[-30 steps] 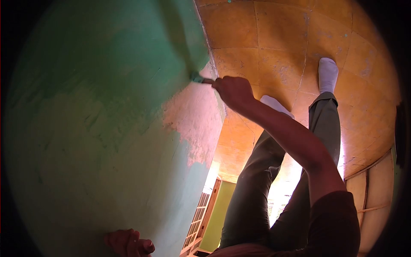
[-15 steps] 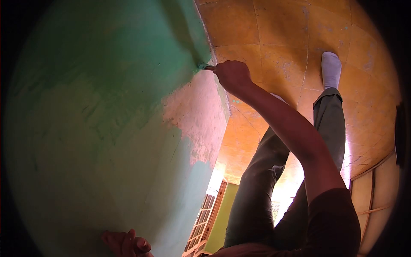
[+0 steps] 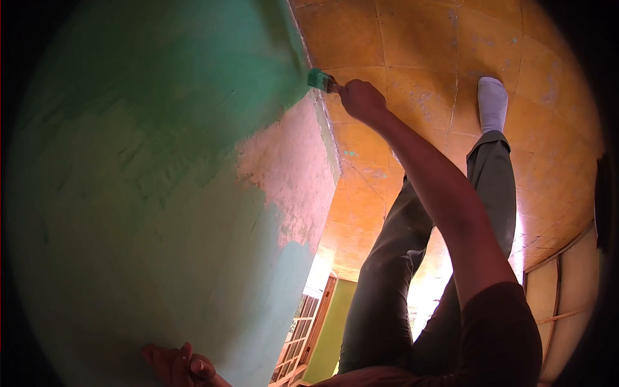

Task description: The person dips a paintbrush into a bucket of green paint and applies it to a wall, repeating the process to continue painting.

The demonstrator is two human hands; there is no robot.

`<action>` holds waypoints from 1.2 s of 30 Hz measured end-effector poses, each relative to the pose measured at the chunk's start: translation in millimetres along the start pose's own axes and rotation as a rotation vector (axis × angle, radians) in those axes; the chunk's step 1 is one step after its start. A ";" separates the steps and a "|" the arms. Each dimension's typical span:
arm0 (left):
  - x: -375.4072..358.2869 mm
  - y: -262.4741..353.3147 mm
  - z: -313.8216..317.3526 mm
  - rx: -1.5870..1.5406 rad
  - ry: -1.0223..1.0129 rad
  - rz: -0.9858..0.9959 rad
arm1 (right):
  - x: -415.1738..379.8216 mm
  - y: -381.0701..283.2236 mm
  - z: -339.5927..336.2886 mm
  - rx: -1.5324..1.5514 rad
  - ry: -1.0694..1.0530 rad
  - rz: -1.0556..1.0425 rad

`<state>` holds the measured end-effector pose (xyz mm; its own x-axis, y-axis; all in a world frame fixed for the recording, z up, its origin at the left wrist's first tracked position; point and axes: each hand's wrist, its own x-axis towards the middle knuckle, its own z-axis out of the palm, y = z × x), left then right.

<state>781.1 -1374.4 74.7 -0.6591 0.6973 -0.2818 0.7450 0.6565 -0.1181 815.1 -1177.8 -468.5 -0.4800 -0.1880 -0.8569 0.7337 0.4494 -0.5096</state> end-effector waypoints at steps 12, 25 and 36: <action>3.0 -1.6 4.1 -0.007 0.073 0.051 | -54.4 -10.3 1.9 0.667 -0.351 -0.099; -8.7 -5.8 1.0 0.024 0.115 0.066 | -67.5 -42.7 30.5 0.749 -0.239 0.048; -8.6 -6.1 1.4 0.033 0.097 0.061 | -24.4 0.9 36.9 0.274 -0.222 -0.385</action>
<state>782.4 -1384.7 76.6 -0.6184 0.7609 -0.1965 0.7857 0.6037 -0.1351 845.2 -1205.0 -450.9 -0.6484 -0.4886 -0.5838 0.6369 0.0719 -0.7676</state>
